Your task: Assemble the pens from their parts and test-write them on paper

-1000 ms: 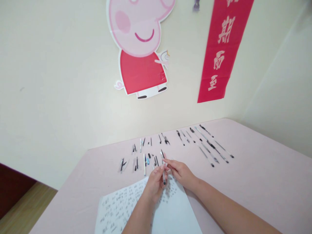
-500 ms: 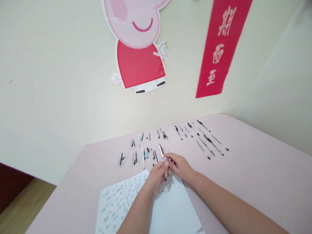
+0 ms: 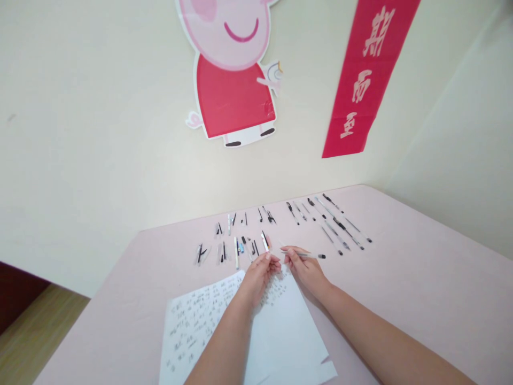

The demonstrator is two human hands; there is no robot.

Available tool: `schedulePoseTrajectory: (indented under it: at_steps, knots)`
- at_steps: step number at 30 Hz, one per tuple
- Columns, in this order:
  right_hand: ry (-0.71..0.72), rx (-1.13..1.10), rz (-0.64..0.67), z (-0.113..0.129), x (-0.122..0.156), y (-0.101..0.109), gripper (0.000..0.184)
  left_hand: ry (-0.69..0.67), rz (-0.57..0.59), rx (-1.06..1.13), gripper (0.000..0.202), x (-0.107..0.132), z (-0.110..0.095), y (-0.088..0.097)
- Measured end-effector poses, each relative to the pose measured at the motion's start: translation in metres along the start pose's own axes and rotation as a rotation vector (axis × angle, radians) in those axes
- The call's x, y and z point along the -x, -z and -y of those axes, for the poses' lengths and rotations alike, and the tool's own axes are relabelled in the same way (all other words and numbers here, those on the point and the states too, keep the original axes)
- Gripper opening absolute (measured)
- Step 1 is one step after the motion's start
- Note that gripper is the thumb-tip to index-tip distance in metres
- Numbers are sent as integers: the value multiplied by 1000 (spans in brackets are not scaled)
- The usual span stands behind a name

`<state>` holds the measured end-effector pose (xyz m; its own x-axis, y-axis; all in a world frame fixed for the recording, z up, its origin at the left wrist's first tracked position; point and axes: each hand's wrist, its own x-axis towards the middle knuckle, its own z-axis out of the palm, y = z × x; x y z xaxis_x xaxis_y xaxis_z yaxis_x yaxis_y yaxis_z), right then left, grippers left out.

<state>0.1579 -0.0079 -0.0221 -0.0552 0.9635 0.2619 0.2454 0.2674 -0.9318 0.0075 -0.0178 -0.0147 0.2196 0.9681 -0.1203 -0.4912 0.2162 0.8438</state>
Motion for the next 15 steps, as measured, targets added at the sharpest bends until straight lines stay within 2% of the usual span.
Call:
schedulePoseTrajectory:
  at_steps: [4,9,11,15]
  knots:
    - [-86,-87,-19,-3,8,0,41,28,-8,54,28,0,0,0]
    - [-84,-57,-40,4,17,-1,21,49,-22,92,29,-2,1,3]
    - [-47,-63,31,11,23,-2,14,47,-23,93,29,-2,1,3]
    - [-19,-75,282,18,37,-7,2,47,-32,116,27,-3,1,5]
